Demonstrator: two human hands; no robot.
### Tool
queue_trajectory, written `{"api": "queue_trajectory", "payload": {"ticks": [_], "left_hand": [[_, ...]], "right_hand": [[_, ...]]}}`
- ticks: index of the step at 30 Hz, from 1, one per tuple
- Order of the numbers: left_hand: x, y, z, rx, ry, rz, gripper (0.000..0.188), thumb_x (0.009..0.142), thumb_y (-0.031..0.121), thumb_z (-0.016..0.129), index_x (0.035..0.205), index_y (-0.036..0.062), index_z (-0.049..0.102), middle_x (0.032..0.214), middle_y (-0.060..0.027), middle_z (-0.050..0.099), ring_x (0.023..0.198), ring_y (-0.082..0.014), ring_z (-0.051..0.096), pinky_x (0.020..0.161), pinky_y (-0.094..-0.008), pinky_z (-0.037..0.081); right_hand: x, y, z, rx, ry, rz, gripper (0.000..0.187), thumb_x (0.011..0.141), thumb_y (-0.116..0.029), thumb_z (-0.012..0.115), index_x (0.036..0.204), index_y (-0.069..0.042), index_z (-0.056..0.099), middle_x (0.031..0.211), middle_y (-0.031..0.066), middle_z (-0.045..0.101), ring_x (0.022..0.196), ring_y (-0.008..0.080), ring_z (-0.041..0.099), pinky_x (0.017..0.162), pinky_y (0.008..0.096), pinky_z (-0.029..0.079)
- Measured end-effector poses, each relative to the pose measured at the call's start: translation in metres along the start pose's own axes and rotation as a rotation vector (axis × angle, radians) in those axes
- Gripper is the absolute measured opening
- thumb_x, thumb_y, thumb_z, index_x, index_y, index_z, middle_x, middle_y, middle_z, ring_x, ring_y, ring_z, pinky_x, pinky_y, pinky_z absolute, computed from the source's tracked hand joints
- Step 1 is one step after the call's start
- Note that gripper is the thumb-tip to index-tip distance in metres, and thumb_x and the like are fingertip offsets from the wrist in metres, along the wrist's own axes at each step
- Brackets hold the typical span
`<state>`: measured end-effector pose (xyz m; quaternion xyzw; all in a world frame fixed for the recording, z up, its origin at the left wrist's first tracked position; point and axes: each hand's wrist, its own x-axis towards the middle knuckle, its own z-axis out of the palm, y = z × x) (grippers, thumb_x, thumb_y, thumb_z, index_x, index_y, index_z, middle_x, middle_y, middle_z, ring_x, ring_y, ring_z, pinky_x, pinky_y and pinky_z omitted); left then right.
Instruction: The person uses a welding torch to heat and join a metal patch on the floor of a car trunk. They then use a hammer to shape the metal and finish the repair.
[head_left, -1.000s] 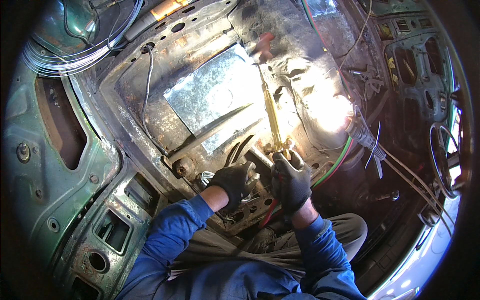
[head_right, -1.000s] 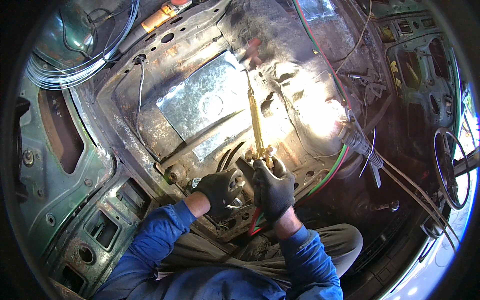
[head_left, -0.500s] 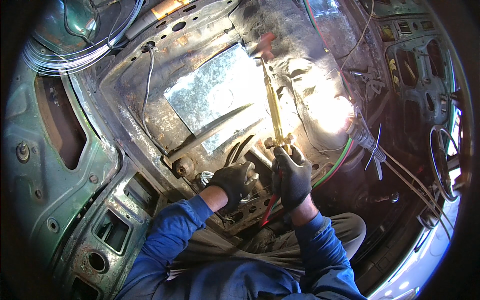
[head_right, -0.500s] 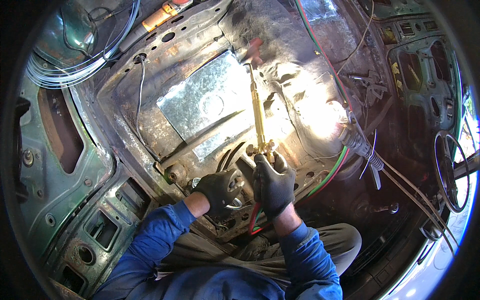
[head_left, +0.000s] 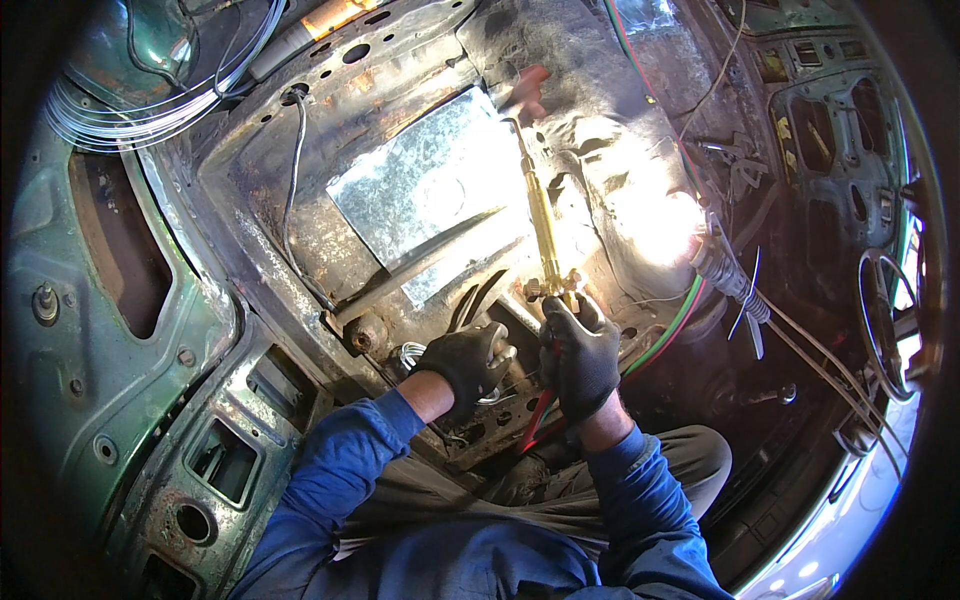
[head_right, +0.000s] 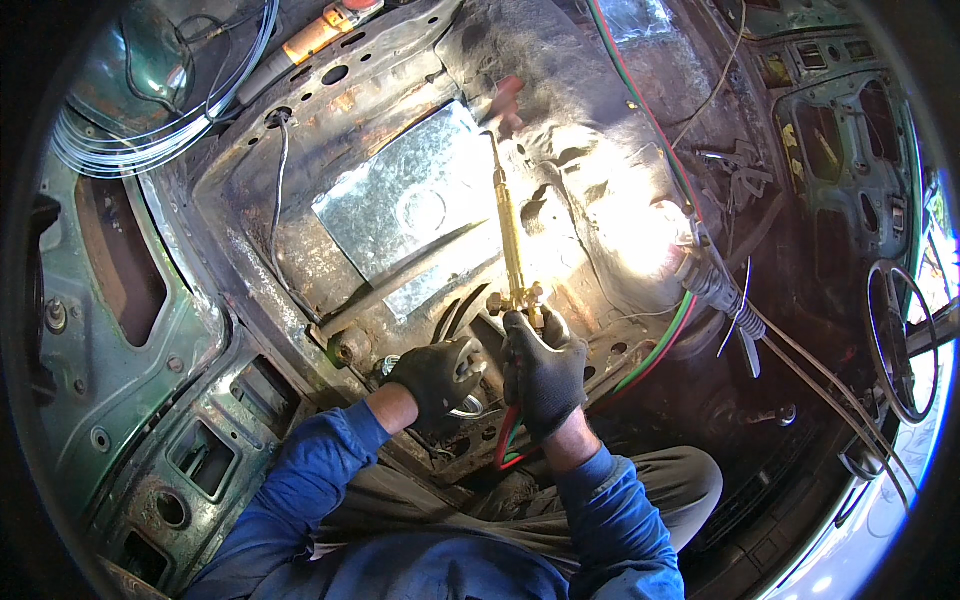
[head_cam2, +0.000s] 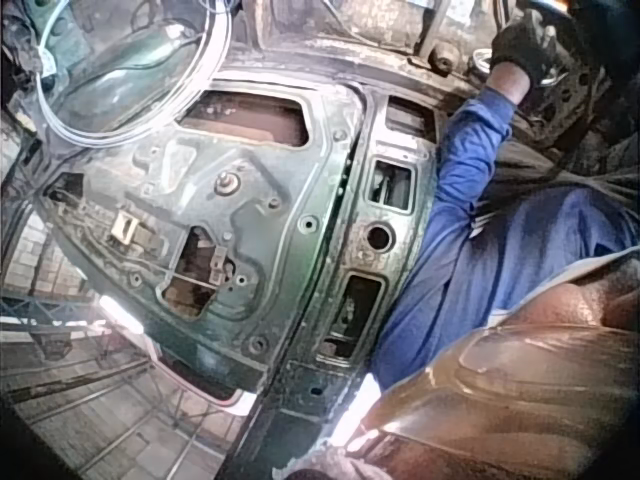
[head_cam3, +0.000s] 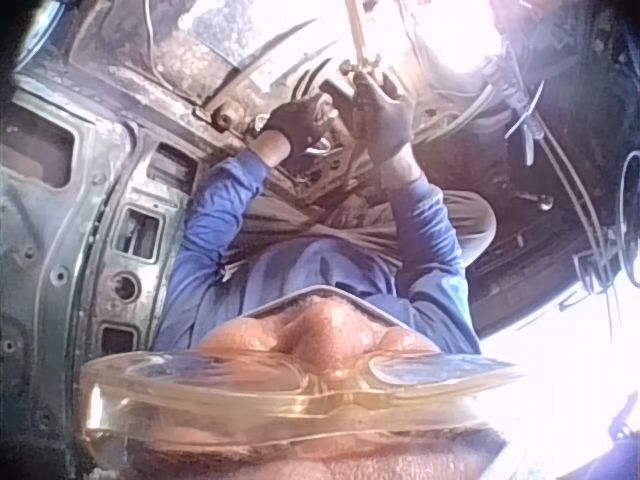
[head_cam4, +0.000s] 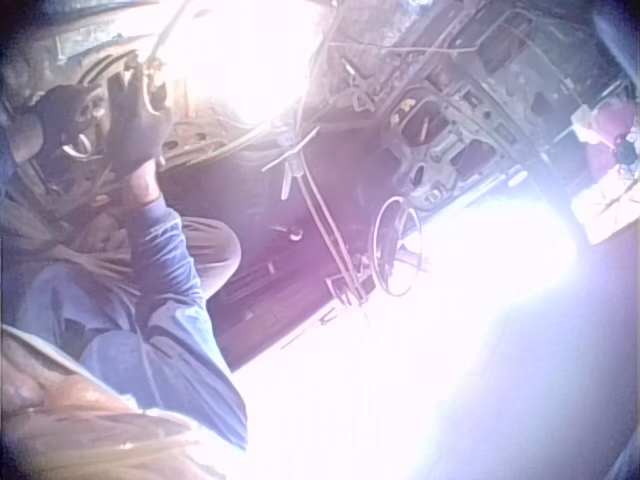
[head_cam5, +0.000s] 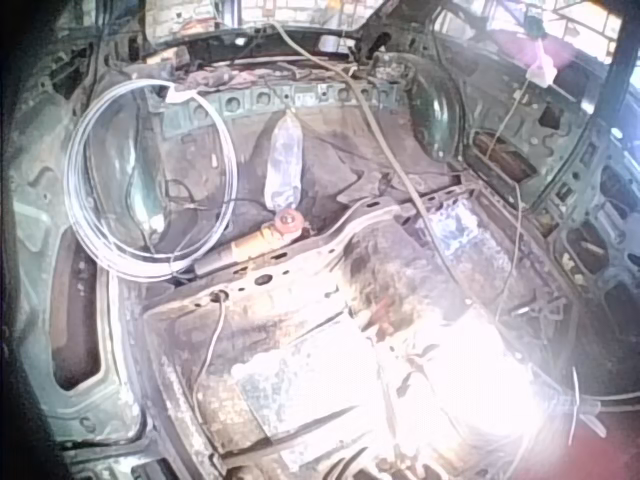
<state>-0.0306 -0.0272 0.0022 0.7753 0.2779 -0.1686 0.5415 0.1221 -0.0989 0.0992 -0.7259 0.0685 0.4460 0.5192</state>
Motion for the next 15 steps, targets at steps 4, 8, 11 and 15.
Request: {"api": "queue_trajectory", "payload": {"ticks": [4,8,11,15], "left_hand": [[0.0018,-0.0026,0.0031,-0.023,-0.006,-0.010,0.045,0.101,0.047,0.061,0.128,0.0107,0.065,0.103,-0.0176,0.076,0.100,-0.0389,0.075,0.087,-0.0505,0.059],[0.0001,-0.0008,0.0009,-0.012,0.010,0.008,0.045,0.100,0.047,0.061,0.126,0.0100,0.065,0.103,-0.0181,0.075,0.100,-0.0396,0.075,0.088,-0.0510,0.058],[0.0008,0.0020,-0.0024,0.031,-0.017,-0.017,0.045,0.100,0.047,0.062,0.124,0.0097,0.065,0.103,-0.0185,0.075,0.100,-0.0398,0.075,0.087,-0.0514,0.058],[0.0003,0.0016,-0.0014,0.015,-0.009,-0.008,0.045,0.100,0.047,0.062,0.124,0.0099,0.065,0.102,-0.0186,0.075,0.099,-0.0400,0.075,0.087,-0.0517,0.058]], "right_hand": [[-0.0037,-0.0048,0.0022,0.026,0.020,0.036,0.019,0.102,-0.015,0.073,0.110,0.001,0.068,0.068,-0.0012,0.059,0.045,0.0047,0.049,0.039,0.0235,0.033],[-0.0079,-0.0084,0.0038,-0.020,0.012,0.047,0.018,0.102,-0.016,0.073,0.107,0.001,0.068,0.067,-0.0011,0.059,0.047,0.0044,0.049,0.040,0.0229,0.034],[-0.0078,-0.0055,0.0043,-0.018,0.009,0.044,0.016,0.103,-0.015,0.071,0.106,0.000,0.067,0.066,-0.0007,0.059,0.047,0.0044,0.050,0.040,0.0227,0.035],[-0.0069,-0.0037,0.0028,-0.002,0.005,0.027,0.015,0.103,-0.015,0.071,0.105,0.000,0.067,0.067,-0.0007,0.059,0.048,0.0044,0.050,0.042,0.0219,0.036]]}}
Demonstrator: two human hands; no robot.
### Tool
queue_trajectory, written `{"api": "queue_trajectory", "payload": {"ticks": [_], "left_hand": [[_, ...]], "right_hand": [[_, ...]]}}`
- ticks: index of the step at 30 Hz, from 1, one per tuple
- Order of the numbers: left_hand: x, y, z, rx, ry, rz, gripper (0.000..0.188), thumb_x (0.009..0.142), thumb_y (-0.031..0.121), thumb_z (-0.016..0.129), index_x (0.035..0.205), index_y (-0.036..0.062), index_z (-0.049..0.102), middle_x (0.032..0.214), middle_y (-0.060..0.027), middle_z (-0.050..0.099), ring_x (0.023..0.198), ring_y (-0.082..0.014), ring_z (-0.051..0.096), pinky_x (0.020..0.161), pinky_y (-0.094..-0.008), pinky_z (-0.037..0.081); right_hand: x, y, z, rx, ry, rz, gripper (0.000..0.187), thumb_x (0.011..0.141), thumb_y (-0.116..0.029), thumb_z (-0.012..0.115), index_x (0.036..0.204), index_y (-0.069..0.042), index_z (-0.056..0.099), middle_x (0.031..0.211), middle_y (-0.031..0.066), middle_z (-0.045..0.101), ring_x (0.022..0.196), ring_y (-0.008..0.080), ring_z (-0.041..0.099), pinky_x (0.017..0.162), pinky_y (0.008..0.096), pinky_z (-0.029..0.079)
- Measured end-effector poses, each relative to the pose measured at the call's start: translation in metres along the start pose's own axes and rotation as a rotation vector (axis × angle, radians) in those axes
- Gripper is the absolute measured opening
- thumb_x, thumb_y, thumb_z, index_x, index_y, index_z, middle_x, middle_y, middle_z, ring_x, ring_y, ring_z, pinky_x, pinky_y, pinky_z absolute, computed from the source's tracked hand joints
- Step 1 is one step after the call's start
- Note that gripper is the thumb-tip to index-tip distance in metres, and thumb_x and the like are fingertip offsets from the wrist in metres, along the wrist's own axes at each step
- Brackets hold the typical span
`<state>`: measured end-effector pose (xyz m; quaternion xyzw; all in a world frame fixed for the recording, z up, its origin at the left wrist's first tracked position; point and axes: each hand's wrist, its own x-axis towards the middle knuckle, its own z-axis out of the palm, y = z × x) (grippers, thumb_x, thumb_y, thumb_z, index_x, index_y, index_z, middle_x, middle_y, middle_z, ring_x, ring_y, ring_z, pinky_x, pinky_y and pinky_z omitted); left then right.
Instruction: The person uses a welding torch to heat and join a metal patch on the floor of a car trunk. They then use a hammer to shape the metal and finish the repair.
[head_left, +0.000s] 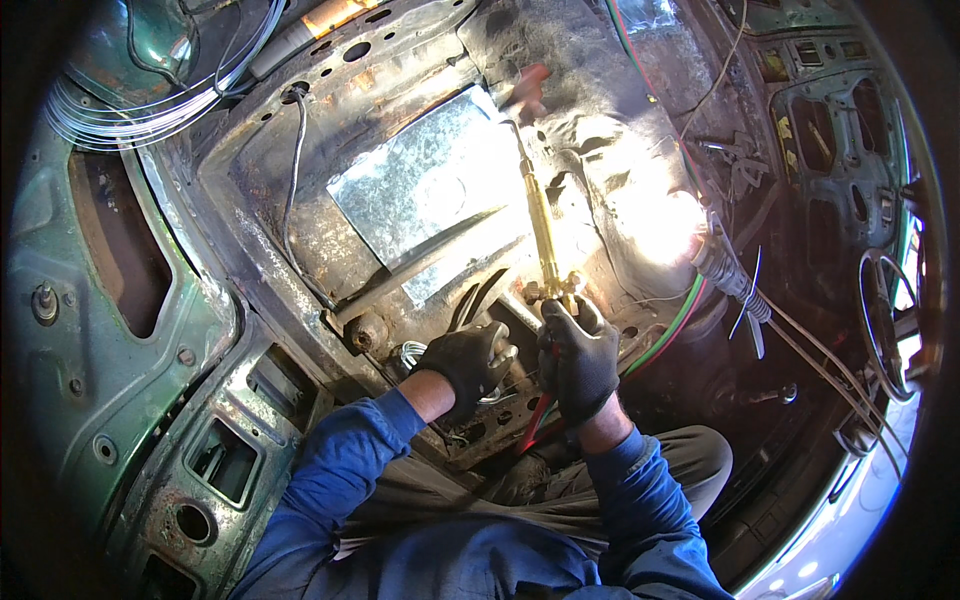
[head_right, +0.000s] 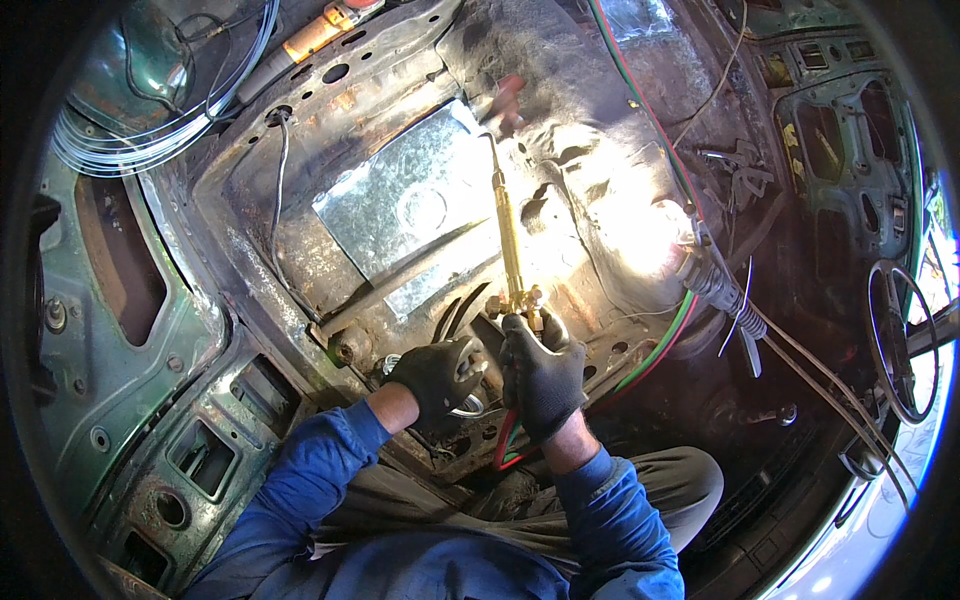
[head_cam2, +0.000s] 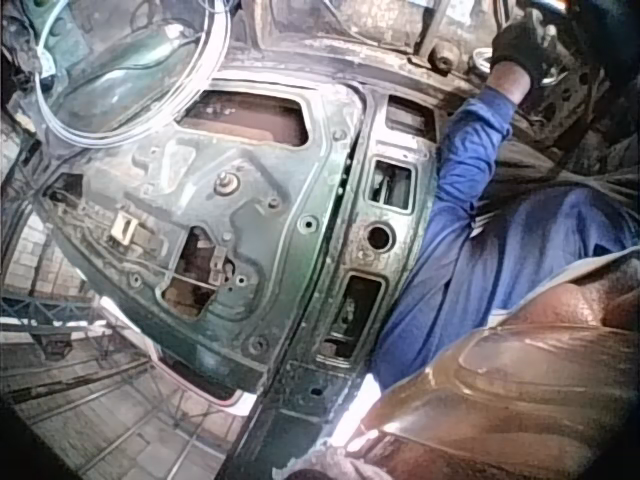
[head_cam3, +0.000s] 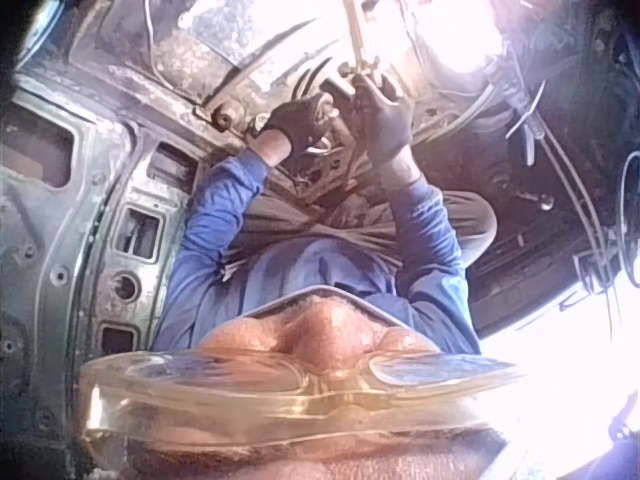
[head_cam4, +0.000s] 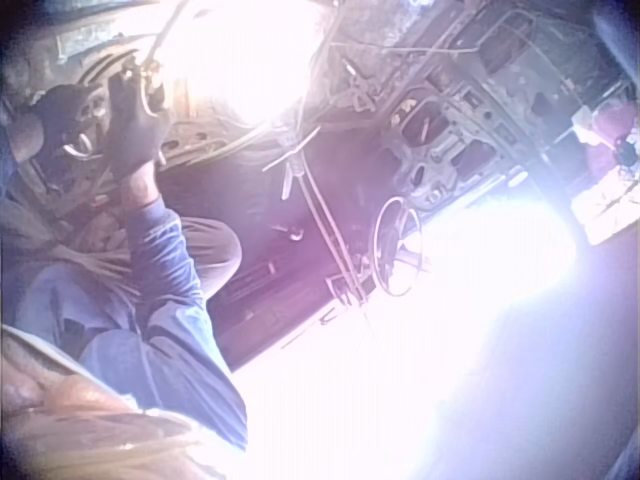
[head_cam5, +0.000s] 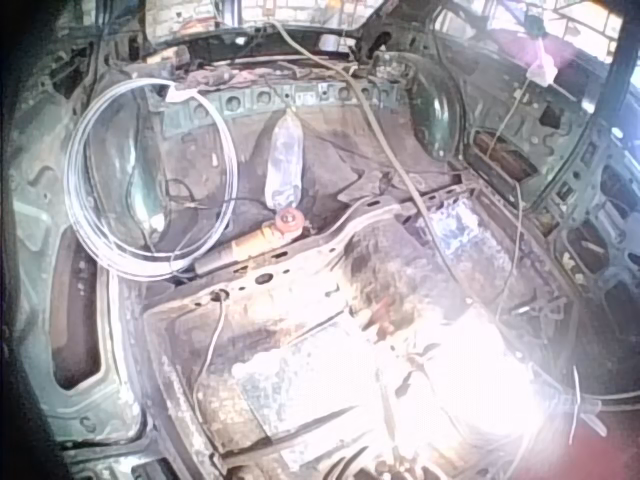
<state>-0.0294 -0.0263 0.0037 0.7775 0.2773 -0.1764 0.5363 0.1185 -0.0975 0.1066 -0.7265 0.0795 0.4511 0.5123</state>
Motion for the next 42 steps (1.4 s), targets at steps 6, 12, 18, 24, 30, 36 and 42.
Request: {"api": "queue_trajectory", "payload": {"ticks": [6,12,18,24,30,36,42], "left_hand": [[-0.001,0.000,-0.001,-0.011,-0.004,-0.004,0.045,0.100,0.048,0.062,0.124,0.0098,0.065,0.102,-0.0186,0.076,0.099,-0.0398,0.075,0.087,-0.0518,0.058],[-0.001,0.006,-0.006,0.000,-0.019,0.001,0.044,0.101,0.047,0.063,0.125,0.0100,0.066,0.101,-0.0188,0.076,0.097,-0.0401,0.075,0.085,-0.0518,0.059],[-0.002,0.002,-0.001,-0.015,0.027,0.019,0.040,0.104,0.043,0.062,0.124,0.0095,0.065,0.103,-0.0197,0.076,0.097,-0.0410,0.075,0.085,-0.0511,0.059],[0.000,0.009,-0.012,-0.261,0.343,0.088,0.040,0.113,0.040,0.053,0.137,0.0090,0.063,0.103,-0.0189,0.076,0.091,-0.0339,0.076,0.081,-0.0431,0.059],[-0.007,0.027,-0.031,-0.694,0.190,0.140,0.051,0.114,0.044,0.055,0.144,0.0030,0.061,0.106,-0.0084,0.071,0.091,-0.0107,0.062,0.083,-0.0310,0.053],[-0.002,0.027,-0.034,-0.674,0.207,0.187,0.052,0.114,0.046,0.055,0.144,0.0038,0.061,0.114,-0.0077,0.070,0.095,-0.0099,0.061,0.082,-0.0288,0.052],[-0.002,0.030,-0.038,-0.707,0.208,0.178,0.055,0.114,0.048,0.053,0.147,0.0047,0.060,0.097,-0.0001,0.060,0.080,-0.0066,0.051,0.073,-0.0261,0.048]], "right_hand": [[-0.003,0.002,-0.001,-0.063,0.004,0.016,0.016,0.103,-0.021,0.071,0.104,-0.005,0.068,0.067,-0.0012,0.058,0.047,0.0055,0.050,0.041,0.0232,0.037],[0.003,0.021,-0.013,-0.199,0.000,-0.245,0.021,0.103,-0.018,0.072,0.111,0.002,0.071,0.072,-0.0009,0.061,0.053,0.0047,0.052,0.046,0.0226,0.038],[-0.003,0.003,-0.009,-0.027,0.025,0.034,0.015,0.103,-0.018,0.070,0.110,-0.005,0.068,0.070,-0.0013,0.058,0.051,0.0075,0.054,0.042,0.0244,0.039],[-0.007,0.016,-0.019,-0.262,-0.013,-0.171,0.021,0.104,-0.022,0.071,0.115,-0.004,0.071,0.071,-0.0027,0.059,0.056,0.0071,0.055,0.048,0.0236,0.040],[-0.012,0.032,-0.009,0.009,0.018,-0.076,0.023,0.104,-0.021,0.073,0.118,-0.003,0.068,0.076,-0.0032,0.062,0.057,0.0041,0.052,0.047,0.0229,0.039],[-0.005,0.042,-0.007,0.060,-0.042,-0.077,0.028,0.105,-0.019,0.072,0.125,0.000,0.066,0.080,-0.0036,0.063,0.063,0.0023,0.053,0.052,0.0217,0.041],[0.006,0.036,-0.005,-0.004,-0.025,-0.105,0.030,0.105,-0.021,0.072,0.127,-0.001,0.066,0.081,-0.0043,0.063,0.063,0.0019,0.052,0.052,0.0219,0.041]]}}
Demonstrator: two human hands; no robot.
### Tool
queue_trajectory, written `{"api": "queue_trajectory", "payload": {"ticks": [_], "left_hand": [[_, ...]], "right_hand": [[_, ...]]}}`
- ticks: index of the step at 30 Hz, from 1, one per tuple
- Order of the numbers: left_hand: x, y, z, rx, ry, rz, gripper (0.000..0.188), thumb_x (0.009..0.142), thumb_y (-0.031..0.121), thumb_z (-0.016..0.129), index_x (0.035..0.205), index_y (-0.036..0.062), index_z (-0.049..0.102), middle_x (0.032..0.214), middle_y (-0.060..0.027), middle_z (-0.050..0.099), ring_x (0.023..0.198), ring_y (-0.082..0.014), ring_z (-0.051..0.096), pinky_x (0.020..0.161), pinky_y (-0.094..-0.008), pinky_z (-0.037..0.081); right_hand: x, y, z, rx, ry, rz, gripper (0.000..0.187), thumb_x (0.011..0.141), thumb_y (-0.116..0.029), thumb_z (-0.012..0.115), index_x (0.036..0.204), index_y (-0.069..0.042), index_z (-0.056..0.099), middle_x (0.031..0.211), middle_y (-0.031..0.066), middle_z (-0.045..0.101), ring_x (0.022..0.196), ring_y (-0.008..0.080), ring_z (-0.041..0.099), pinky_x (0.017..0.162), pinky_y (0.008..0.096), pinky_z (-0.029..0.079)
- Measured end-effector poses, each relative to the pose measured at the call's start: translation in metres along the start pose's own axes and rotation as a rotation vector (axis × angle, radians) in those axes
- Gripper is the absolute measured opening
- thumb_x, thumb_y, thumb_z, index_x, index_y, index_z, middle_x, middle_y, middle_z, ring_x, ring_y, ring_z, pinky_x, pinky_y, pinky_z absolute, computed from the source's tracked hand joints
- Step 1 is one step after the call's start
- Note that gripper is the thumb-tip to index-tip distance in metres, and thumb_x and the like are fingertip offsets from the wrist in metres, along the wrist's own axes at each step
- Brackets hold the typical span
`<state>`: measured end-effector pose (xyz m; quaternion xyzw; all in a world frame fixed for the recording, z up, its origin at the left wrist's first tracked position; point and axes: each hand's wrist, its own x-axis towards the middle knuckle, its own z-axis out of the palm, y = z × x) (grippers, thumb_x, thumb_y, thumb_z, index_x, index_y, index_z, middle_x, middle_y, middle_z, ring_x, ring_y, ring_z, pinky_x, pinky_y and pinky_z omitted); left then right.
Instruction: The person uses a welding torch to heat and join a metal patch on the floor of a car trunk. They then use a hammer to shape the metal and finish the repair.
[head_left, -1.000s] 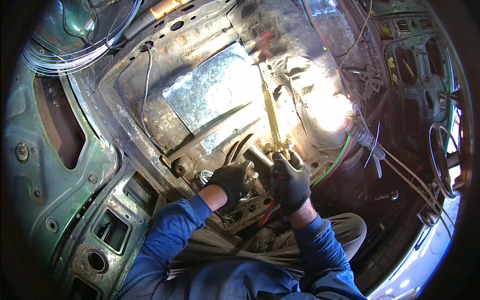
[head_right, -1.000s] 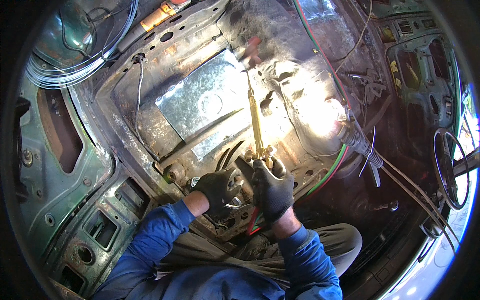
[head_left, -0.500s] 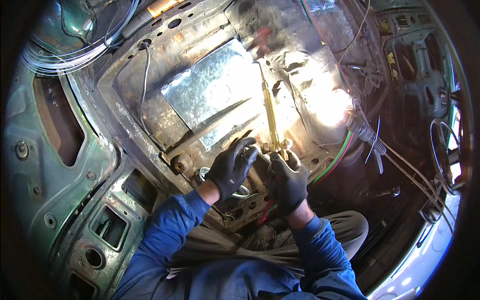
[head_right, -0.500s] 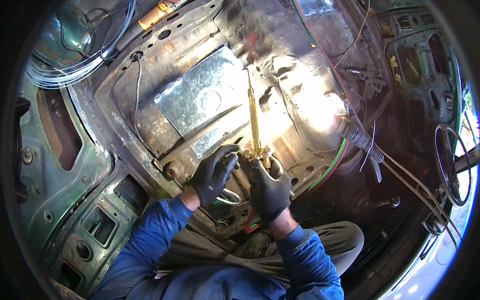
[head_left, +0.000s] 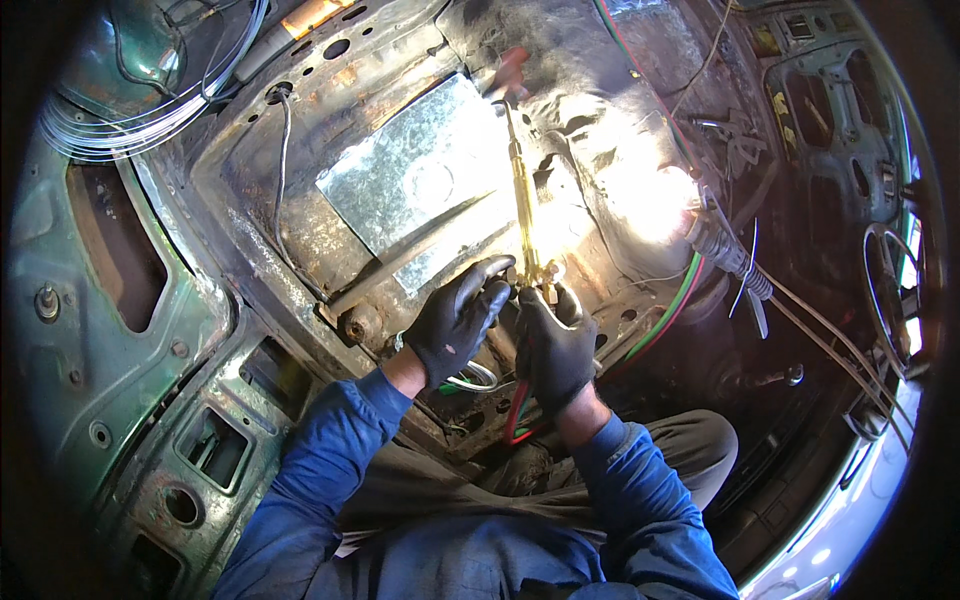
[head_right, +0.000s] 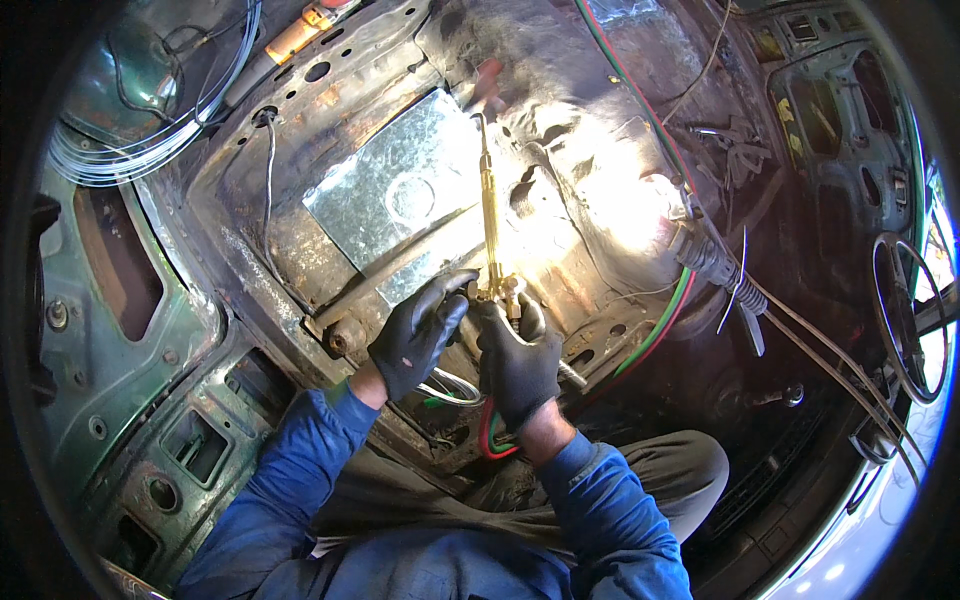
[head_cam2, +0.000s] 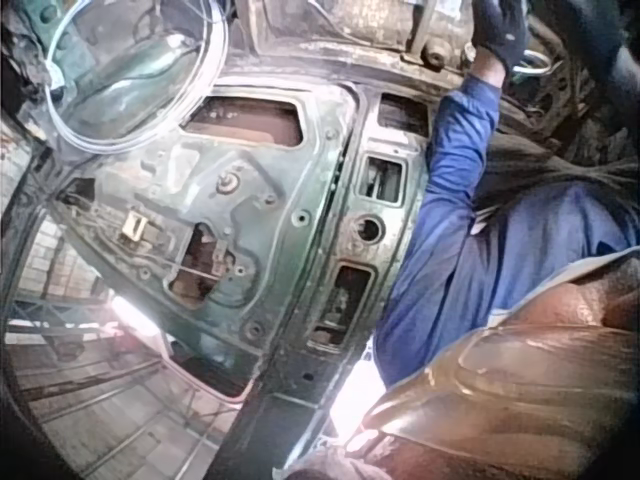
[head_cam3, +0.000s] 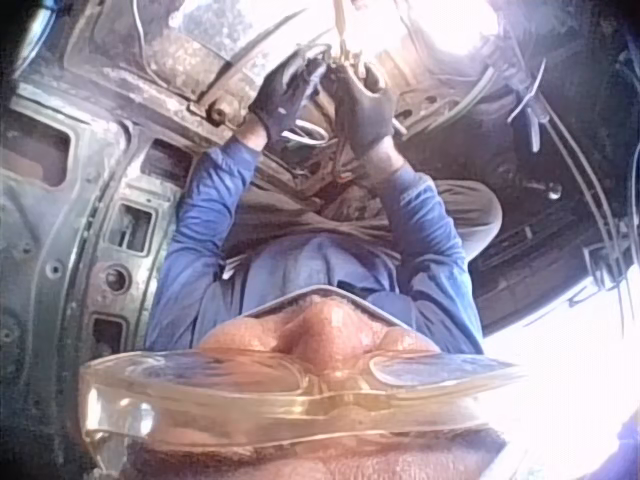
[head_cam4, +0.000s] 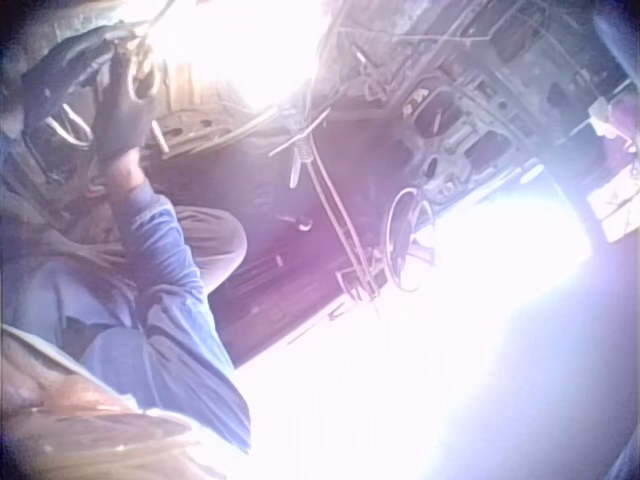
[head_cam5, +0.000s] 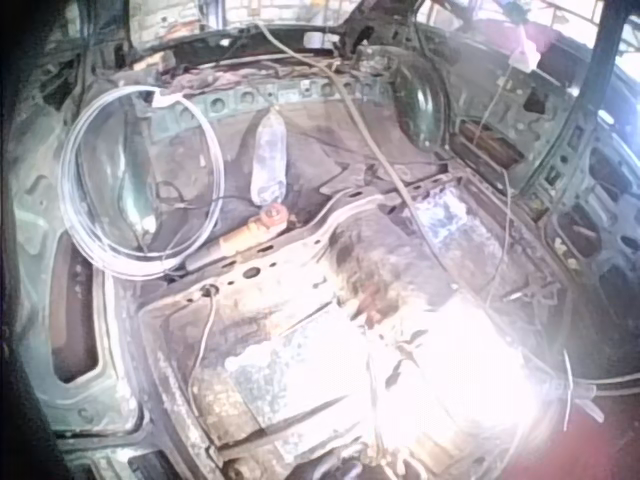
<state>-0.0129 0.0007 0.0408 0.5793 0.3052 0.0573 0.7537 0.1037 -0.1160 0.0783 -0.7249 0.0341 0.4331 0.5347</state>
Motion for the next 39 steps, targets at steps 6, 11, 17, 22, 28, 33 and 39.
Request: {"api": "queue_trajectory", "payload": {"ticks": [6,11,17,22,28,33,39], "left_hand": [[0.002,-0.005,-0.003,-0.001,0.005,-0.013,0.054,0.115,0.046,0.051,0.148,0.0046,0.060,0.094,0.0013,0.059,0.080,-0.0059,0.051,0.072,-0.0251,0.048],[0.001,-0.011,0.000,-0.032,0.049,-0.017,0.051,0.114,0.043,0.054,0.144,0.0028,0.062,0.101,-0.0006,0.065,0.082,-0.0050,0.051,0.073,-0.0245,0.048],[0.001,-0.011,0.001,-0.164,0.064,-0.047,0.047,0.111,0.040,0.063,0.140,0.0031,0.066,0.101,0.0016,0.066,0.078,-0.0038,0.051,0.070,-0.0230,0.047],[0.002,-0.010,0.001,-0.183,-0.010,-0.140,0.041,0.111,0.036,0.063,0.136,0.0031,0.066,0.101,-0.0020,0.071,0.084,-0.0069,0.059,0.077,-0.0266,0.052],[-0.005,-0.011,0.009,-0.051,0.024,-0.025,0.034,0.108,0.030,0.070,0.130,0.0031,0.070,0.103,-0.0031,0.073,0.089,-0.0075,0.064,0.079,-0.0278,0.055],[-0.033,-0.005,0.021,0.300,0.028,0.313,0.028,0.102,0.017,0.076,0.125,0.0019,0.071,0.109,-0.0156,0.077,0.101,-0.0265,0.077,0.087,-0.0381,0.059],[-0.083,0.006,0.045,0.384,0.076,0.280,0.027,0.092,0.014,0.084,0.114,0.0020,0.073,0.093,-0.0152,0.075,0.079,-0.0313,0.075,0.070,-0.0406,0.058]], "right_hand": [[0.003,-0.004,0.006,0.033,0.007,0.051,0.029,0.105,-0.023,0.073,0.125,-0.001,0.067,0.078,-0.0048,0.061,0.059,0.0019,0.051,0.050,0.0216,0.038],[-0.001,-0.008,0.007,-0.012,0.006,0.080,0.028,0.105,-0.023,0.073,0.123,-0.002,0.068,0.075,-0.0052,0.060,0.060,0.0018,0.052,0.050,0.0216,0.039],[-0.007,-0.002,0.007,0.037,0.012,0.060,0.026,0.105,-0.023,0.074,0.119,-0.002,0.068,0.074,-0.0042,0.061,0.057,0.0025,0.053,0.049,0.0221,0.040],[-0.009,0.013,0.003,0.068,0.034,0.020,0.023,0.105,-0.022,0.074,0.118,-0.004,0.068,0.075,-0.0029,0.062,0.055,0.0038,0.053,0.046,0.0236,0.039],[-0.027,0.011,-0.011,0.012,0.004,0.117,0.025,0.108,-0.026,0.069,0.121,-0.005,0.066,0.078,-0.0014,0.063,0.057,0.0057,0.055,0.047,0.0255,0.040],[-0.043,0.010,-0.033,-0.103,-0.011,-0.044,0.043,0.114,-0.033,0.056,0.139,0.002,0.061,0.108,0.0092,0.069,0.095,0.0147,0.065,0.080,0.0300,0.053],[-0.047,0.021,-0.059,-0.492,-0.201,-0.269,0.042,0.115,-0.038,0.054,0.129,-0.001,0.071,0.111,0.0132,0.075,0.098,0.0190,0.069,0.090,0.0372,0.055]]}}
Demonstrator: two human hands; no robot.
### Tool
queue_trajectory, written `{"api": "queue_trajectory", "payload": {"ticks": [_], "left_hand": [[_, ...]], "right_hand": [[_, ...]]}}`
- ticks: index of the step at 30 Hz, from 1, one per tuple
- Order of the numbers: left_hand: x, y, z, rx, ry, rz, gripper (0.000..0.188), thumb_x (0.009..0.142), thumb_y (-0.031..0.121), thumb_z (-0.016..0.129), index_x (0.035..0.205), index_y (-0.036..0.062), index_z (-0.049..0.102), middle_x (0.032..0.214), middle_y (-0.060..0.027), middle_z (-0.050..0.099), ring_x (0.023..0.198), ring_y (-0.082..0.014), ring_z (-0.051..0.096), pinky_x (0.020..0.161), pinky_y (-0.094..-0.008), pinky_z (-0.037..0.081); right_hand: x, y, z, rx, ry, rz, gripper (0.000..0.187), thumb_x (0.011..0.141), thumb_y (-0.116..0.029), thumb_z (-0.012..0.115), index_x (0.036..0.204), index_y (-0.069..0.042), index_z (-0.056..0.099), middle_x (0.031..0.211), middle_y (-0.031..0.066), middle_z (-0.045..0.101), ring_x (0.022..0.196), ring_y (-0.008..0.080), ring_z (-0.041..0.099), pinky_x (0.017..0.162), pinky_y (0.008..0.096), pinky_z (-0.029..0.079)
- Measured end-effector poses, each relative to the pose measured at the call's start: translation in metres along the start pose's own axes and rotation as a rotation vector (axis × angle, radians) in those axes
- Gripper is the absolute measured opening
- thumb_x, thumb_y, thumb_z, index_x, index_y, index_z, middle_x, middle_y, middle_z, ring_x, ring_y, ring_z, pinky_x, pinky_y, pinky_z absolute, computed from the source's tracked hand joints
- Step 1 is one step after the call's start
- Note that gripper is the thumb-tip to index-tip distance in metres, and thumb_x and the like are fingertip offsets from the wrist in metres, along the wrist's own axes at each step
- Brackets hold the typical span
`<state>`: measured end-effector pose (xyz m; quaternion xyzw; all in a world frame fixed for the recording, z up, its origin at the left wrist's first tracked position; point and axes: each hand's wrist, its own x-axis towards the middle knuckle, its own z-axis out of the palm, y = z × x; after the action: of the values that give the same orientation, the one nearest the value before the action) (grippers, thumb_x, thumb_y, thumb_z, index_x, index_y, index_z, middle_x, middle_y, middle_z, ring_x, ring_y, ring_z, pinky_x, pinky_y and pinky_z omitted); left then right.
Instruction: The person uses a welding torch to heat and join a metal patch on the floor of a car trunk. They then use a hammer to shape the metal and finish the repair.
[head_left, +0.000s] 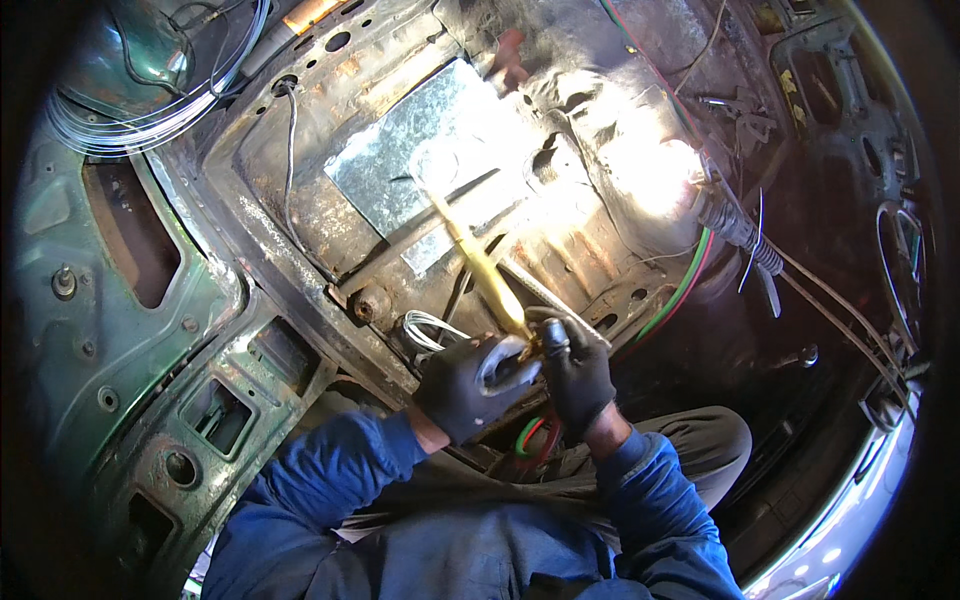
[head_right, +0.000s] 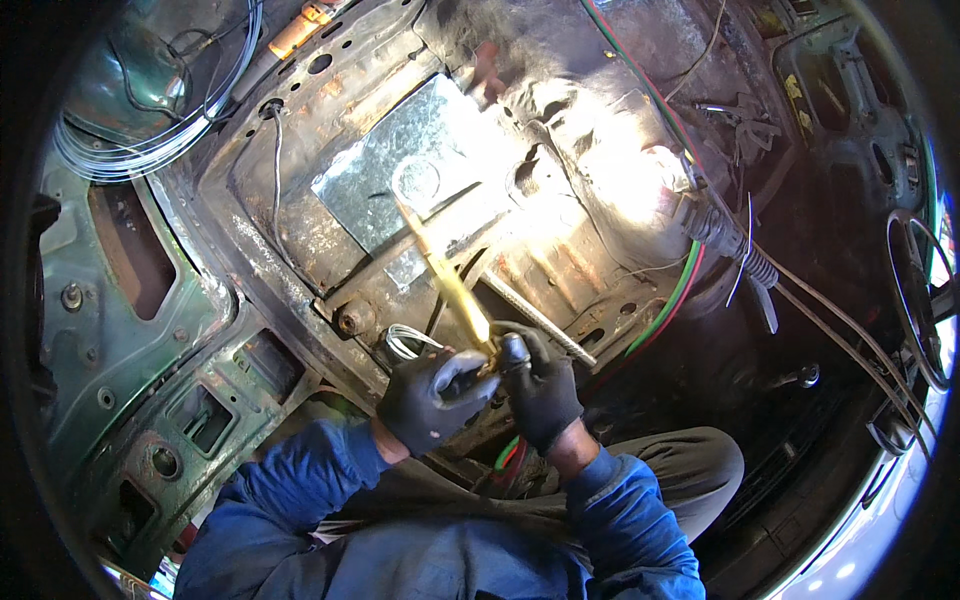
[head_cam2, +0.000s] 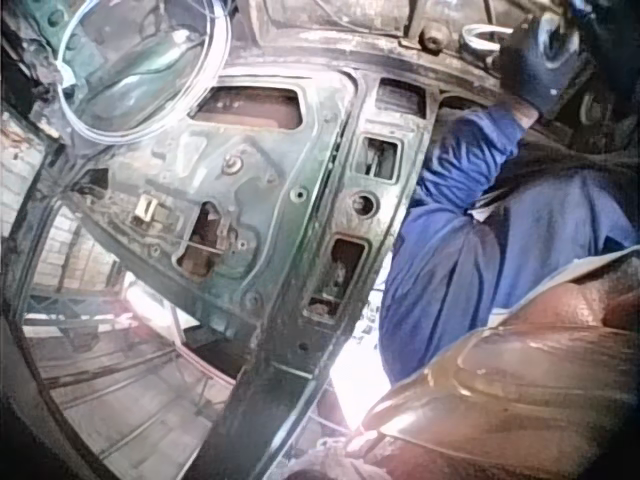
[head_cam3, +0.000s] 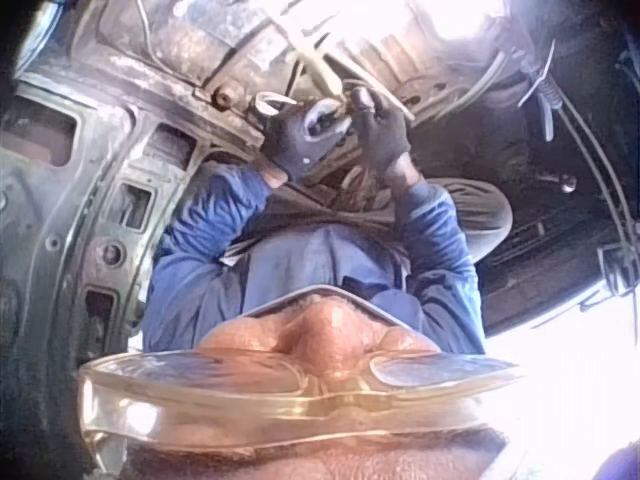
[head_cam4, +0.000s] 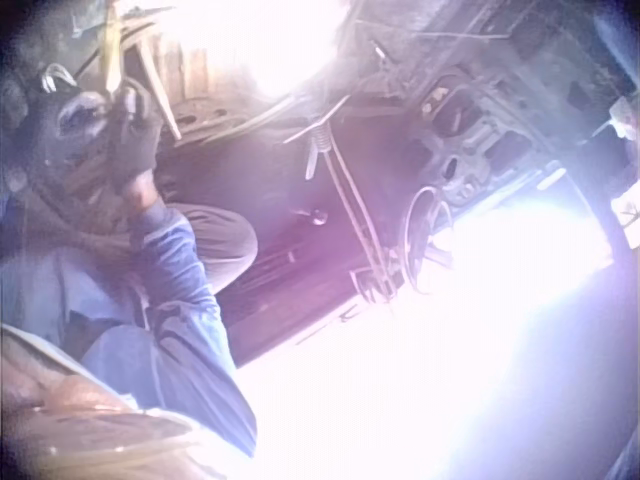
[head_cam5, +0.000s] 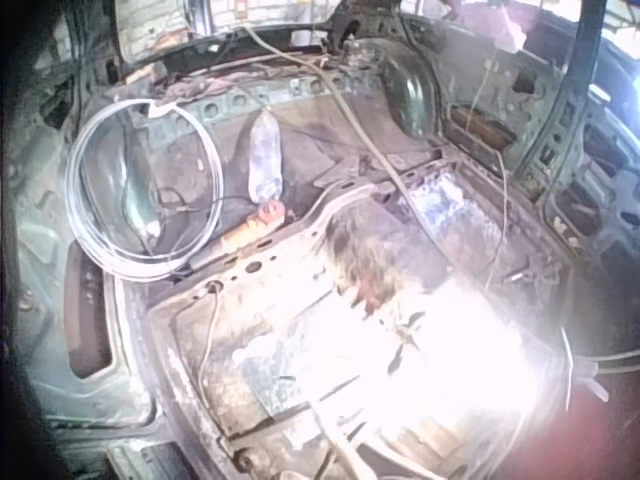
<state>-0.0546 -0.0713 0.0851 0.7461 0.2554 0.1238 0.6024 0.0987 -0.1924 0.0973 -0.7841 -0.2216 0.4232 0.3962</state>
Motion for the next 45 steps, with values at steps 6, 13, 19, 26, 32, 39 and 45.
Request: {"api": "queue_trajectory", "payload": {"ticks": [6,13,19,26,32,39,45], "left_hand": [[-0.045,-0.001,0.004,0.198,-0.127,-0.124,0.030,0.095,0.034,0.082,0.100,0.0057,0.074,0.079,-0.0178,0.072,0.071,-0.0354,0.073,0.063,-0.0437,0.057],[0.045,-0.035,-0.023,0.332,0.063,-0.335,0.029,0.100,0.035,0.070,0.111,0.0081,0.073,0.099,-0.0202,0.075,0.093,-0.0409,0.074,0.080,-0.0483,0.059],[0.099,-0.228,-0.052,0.889,-0.074,-0.681,0.077,0.090,0.042,0.078,0.153,0.0054,0.051,0.152,-0.0300,0.054,0.141,-0.0442,0.054,0.117,-0.0518,0.045],[0.106,-0.229,-0.037,0.639,-0.046,-0.418,0.036,0.097,0.018,0.065,0.129,0.0015,0.061,0.126,-0.0361,0.062,0.118,-0.0522,0.061,0.099,-0.0544,0.052],[0.099,-0.260,-0.066,0.643,0.167,-0.299,0.050,0.095,0.015,0.064,0.145,0.0071,0.060,0.121,-0.0324,0.068,0.110,-0.0509,0.067,0.095,-0.0538,0.055],[0.152,-0.149,-0.069,0.700,0.169,-0.483,0.041,0.105,0.035,0.059,0.139,0.0138,0.068,0.120,-0.0248,0.072,0.111,-0.0471,0.069,0.092,-0.0522,0.057],[0.192,-0.178,-0.093,0.759,0.199,-0.387,0.043,0.105,0.042,0.060,0.137,0.0141,0.070,0.127,-0.0234,0.071,0.117,-0.0434,0.069,0.097,-0.0515,0.055]], "right_hand": [[-0.008,0.037,0.001,-0.046,-0.465,0.184,0.044,0.112,-0.042,0.060,0.119,0.000,0.072,0.097,0.0139,0.074,0.091,0.0181,0.067,0.087,0.0379,0.055],[0.038,0.089,-0.006,-0.623,-0.554,0.121,0.040,0.105,-0.047,0.063,0.124,-0.015,0.076,0.117,0.0190,0.075,0.113,0.0418,0.070,0.096,0.0493,0.056],[0.091,0.088,-0.004,-1.034,-0.510,-0.174,0.043,0.090,-0.047,0.078,0.121,-0.017,0.073,0.114,0.0147,0.072,0.113,0.0354,0.069,0.094,0.0498,0.056],[0.111,0.113,-0.026,-1.156,-0.221,0.055,0.032,0.095,-0.024,0.074,0.124,-0.016,0.068,0.127,0.0159,0.065,0.118,0.0359,0.069,0.092,0.0514,0.060],[0.111,0.114,-0.016,-0.988,-0.178,0.038,0.032,0.097,-0.020,0.069,0.127,-0.009,0.063,0.128,0.0225,0.063,0.114,0.0424,0.068,0.094,0.0528,0.058],[0.132,0.120,-0.048,-0.717,0.264,-0.136,0.032,0.103,-0.026,0.064,0.130,-0.008,0.063,0.116,0.0216,0.069,0.108,0.0447,0.068,0.089,0.0535,0.057],[0.159,0.106,-0.044,-0.712,0.222,-0.352,0.036,0.105,-0.019,0.063,0.137,-0.003,0.062,0.129,0.0277,0.069,0.116,0.0424,0.070,0.098,0.0490,0.056]]}}
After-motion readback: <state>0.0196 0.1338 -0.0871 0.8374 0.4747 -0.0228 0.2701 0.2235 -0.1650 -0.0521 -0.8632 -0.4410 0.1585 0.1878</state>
